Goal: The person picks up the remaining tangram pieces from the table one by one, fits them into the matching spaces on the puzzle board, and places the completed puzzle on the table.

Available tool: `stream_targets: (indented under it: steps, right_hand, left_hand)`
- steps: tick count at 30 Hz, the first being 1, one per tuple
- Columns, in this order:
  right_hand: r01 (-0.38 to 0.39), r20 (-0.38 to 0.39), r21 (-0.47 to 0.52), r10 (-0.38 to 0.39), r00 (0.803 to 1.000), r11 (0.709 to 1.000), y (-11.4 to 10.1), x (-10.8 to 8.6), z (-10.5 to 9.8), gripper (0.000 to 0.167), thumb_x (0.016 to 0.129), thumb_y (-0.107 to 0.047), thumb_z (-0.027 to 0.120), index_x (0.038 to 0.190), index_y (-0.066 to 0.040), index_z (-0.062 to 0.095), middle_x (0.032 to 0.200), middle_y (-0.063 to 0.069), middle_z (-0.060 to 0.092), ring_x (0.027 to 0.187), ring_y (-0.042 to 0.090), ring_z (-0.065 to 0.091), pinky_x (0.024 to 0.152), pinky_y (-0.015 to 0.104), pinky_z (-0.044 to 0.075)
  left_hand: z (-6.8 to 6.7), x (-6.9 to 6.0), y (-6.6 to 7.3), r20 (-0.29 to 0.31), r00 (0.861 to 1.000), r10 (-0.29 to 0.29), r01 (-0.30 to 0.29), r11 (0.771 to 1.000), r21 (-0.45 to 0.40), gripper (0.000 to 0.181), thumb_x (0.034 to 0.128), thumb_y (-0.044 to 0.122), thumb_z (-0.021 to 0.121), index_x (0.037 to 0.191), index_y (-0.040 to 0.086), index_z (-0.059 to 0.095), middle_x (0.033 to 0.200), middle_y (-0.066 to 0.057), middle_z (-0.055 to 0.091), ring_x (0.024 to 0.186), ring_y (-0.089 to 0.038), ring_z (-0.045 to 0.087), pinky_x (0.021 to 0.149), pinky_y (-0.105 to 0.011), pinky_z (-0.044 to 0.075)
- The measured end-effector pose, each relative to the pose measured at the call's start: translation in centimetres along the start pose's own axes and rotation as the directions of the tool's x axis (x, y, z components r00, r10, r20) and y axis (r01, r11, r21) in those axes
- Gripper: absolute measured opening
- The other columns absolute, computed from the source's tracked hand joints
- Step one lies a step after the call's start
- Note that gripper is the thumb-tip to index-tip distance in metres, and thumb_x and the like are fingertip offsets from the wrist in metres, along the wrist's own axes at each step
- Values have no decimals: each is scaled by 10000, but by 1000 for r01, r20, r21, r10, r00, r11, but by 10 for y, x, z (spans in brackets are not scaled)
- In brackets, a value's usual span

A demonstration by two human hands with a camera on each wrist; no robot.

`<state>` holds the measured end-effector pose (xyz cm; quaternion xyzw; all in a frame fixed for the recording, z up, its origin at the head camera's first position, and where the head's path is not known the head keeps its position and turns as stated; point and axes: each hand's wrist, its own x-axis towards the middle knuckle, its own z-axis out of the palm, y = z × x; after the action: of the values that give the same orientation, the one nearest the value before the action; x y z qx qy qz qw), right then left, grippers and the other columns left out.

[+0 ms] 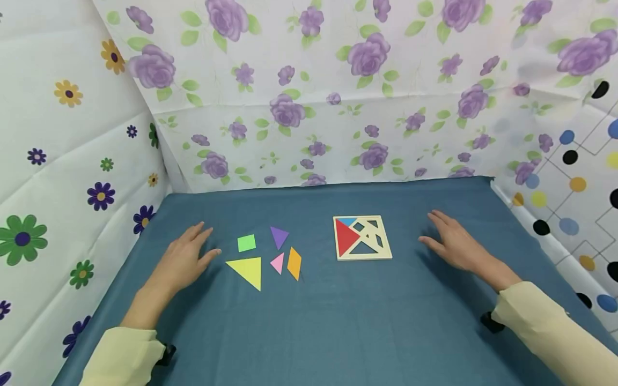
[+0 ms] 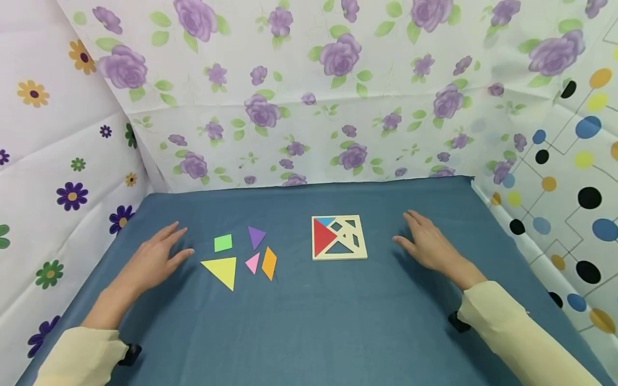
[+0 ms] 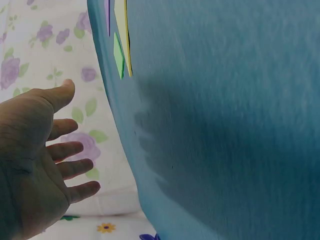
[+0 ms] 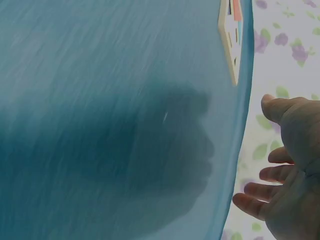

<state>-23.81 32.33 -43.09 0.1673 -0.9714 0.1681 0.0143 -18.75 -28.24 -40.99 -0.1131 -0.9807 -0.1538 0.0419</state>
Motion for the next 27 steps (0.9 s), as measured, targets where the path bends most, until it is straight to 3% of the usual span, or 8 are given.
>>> stream_targets:
  steps: [8,16,19,22,27]
  right_hand:
    - [19,-3,59,-19,1000,998,-26,16,7,688,1044,-274,642,1532,116,354,1571,353,307,1426,547,312,1096,698,312]
    - [60,17,89,-62,998,994,-39,28,12,640,1039,-252,655,1505,111,410,1535,346,379,1329,503,480,1028,647,431]
    - [85,16,97,-87,996,992,-43,33,15,598,1028,-222,672,1476,109,457,1498,336,429,1223,464,575,948,598,502]
    - [119,15,105,-122,992,987,-47,36,18,538,1010,-175,694,1428,114,516,1411,323,509,1018,360,653,798,502,551]
    - [161,22,126,-165,986,979,-52,38,22,475,993,-136,711,1364,126,574,1273,296,588,777,179,584,652,386,497]
  left_hand:
    - [7,-5,16,-4,998,60,-60,998,-5,503,1000,202,705,1398,-79,581,1415,-314,536,1300,-517,503,1033,-669,416]
    - [14,-7,27,34,997,64,-64,998,2,423,969,130,736,1344,-43,644,1336,-272,606,1242,-481,569,984,-643,468]
    - [18,-7,32,39,997,66,-66,998,8,410,952,116,755,1324,-31,664,1315,-262,621,1221,-469,587,969,-632,481]
    - [22,-8,34,39,996,77,-77,997,17,407,933,108,775,1303,-31,678,1300,-257,630,1208,-463,597,955,-620,495]
    - [27,-9,38,37,996,86,-87,996,23,405,921,122,793,1282,-28,690,1289,-245,639,1207,-449,602,969,-612,493]
